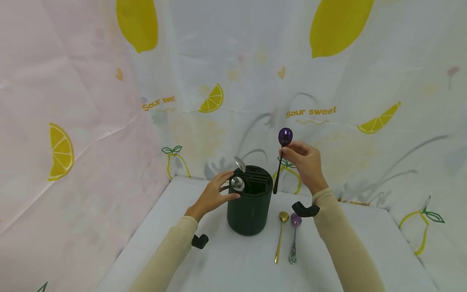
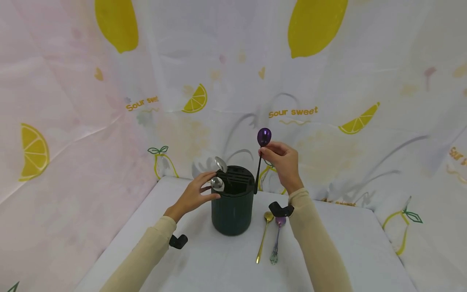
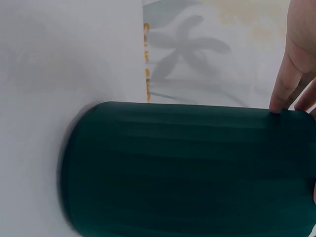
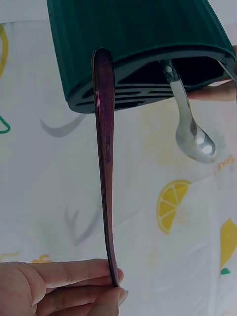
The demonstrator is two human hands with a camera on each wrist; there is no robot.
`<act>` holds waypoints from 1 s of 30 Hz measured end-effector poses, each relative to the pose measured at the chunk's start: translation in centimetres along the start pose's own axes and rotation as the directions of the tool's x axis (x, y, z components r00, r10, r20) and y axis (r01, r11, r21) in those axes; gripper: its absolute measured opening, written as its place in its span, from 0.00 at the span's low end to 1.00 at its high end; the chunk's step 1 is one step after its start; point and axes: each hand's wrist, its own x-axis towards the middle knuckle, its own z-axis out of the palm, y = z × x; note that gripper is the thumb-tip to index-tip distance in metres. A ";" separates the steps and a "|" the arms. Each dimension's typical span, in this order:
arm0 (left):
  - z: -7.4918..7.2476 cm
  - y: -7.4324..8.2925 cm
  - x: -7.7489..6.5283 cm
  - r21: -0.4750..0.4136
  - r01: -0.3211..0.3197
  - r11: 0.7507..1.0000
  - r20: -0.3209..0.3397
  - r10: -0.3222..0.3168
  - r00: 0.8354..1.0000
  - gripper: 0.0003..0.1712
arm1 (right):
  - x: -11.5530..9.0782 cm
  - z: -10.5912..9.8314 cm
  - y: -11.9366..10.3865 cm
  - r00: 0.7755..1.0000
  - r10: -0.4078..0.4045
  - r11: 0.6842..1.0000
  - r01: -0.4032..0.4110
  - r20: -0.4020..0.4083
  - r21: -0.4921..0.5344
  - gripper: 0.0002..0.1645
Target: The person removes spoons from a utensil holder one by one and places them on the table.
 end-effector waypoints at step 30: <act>-0.2 0.6 -0.1 -0.004 0.041 0.999 0.005 -0.041 0.999 0.48 | -5.9 -9.1 4.1 0.970 0.194 0.981 -0.191 -0.146 0.034 0.07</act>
